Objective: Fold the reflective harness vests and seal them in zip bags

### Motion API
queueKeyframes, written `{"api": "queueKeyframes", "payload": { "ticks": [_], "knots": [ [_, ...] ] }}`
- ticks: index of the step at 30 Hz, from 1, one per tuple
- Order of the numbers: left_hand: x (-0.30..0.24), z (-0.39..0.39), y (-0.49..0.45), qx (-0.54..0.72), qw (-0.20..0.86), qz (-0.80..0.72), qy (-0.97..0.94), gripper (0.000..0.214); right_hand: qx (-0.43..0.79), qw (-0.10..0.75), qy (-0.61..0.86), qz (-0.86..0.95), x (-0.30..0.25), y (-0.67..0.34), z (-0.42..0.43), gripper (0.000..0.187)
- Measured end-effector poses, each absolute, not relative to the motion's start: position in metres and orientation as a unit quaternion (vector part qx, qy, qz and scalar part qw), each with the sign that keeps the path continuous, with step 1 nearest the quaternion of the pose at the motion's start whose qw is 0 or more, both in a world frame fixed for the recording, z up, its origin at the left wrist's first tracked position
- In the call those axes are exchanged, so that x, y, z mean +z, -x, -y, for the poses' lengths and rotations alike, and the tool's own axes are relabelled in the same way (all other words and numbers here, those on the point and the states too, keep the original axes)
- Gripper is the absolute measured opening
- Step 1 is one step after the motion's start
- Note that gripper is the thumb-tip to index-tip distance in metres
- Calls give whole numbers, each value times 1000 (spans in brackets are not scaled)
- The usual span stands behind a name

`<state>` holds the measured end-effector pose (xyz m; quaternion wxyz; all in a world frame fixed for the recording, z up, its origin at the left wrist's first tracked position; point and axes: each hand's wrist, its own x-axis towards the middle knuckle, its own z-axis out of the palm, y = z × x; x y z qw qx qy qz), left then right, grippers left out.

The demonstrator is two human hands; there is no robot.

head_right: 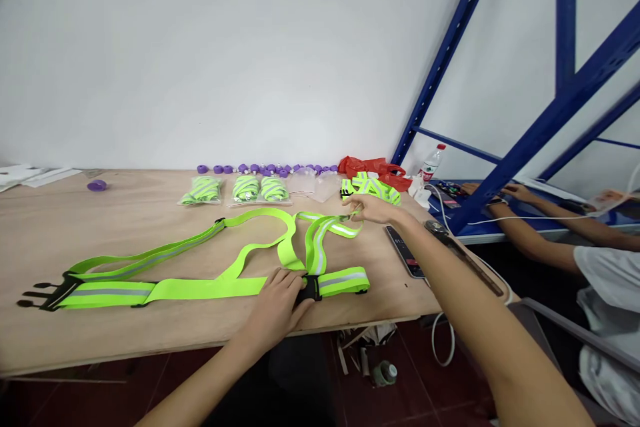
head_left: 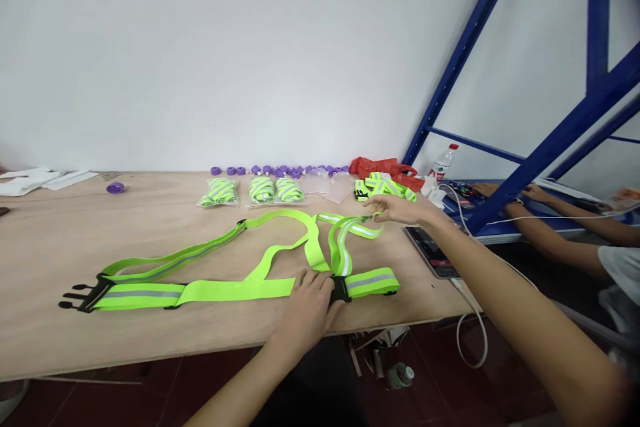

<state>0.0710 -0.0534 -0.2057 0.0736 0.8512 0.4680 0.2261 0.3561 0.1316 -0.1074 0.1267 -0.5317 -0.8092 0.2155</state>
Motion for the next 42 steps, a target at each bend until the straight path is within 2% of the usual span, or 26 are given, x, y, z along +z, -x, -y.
{"api": "queueKeyframes", "payload": {
  "ticks": [4, 9, 11, 15, 20, 25, 31, 37, 42],
  "knots": [
    [-206, 53, -72, 222, 66, -467, -853, 14, 140, 154, 605, 769, -138, -374, -127, 44],
    [-206, 53, -71, 200, 42, -460, -864, 15, 61, 212, 701, 678, -154, -395, -137, 21],
    [-206, 52, -70, 194, 44, -455, -868, 14, 71, 230, 721, 649, -157, -399, -142, 20],
    [-205, 52, -69, 198, 56, -449, -869, 14, 115, 268, 702, 649, -163, -394, -150, 31],
    [-206, 53, -69, 198, 55, -460, -864, 15, 116, 268, 660, 693, -160, -373, -151, 50],
    [-207, 52, -69, 199, 60, -461, -863, 17, 131, 239, 660, 700, -157, -354, -155, 26],
    [-208, 52, -68, 209, 78, -453, -863, 16, 187, 231, 684, 667, -175, -363, -159, 14],
    [-209, 51, -68, 216, 87, -451, -861, 20, 212, 285, 685, 636, -195, -386, -160, 34],
    [-211, 50, -69, 218, 90, -452, -861, 22, 280, 310, 671, 613, -206, -379, -167, 25]
  ]
}}
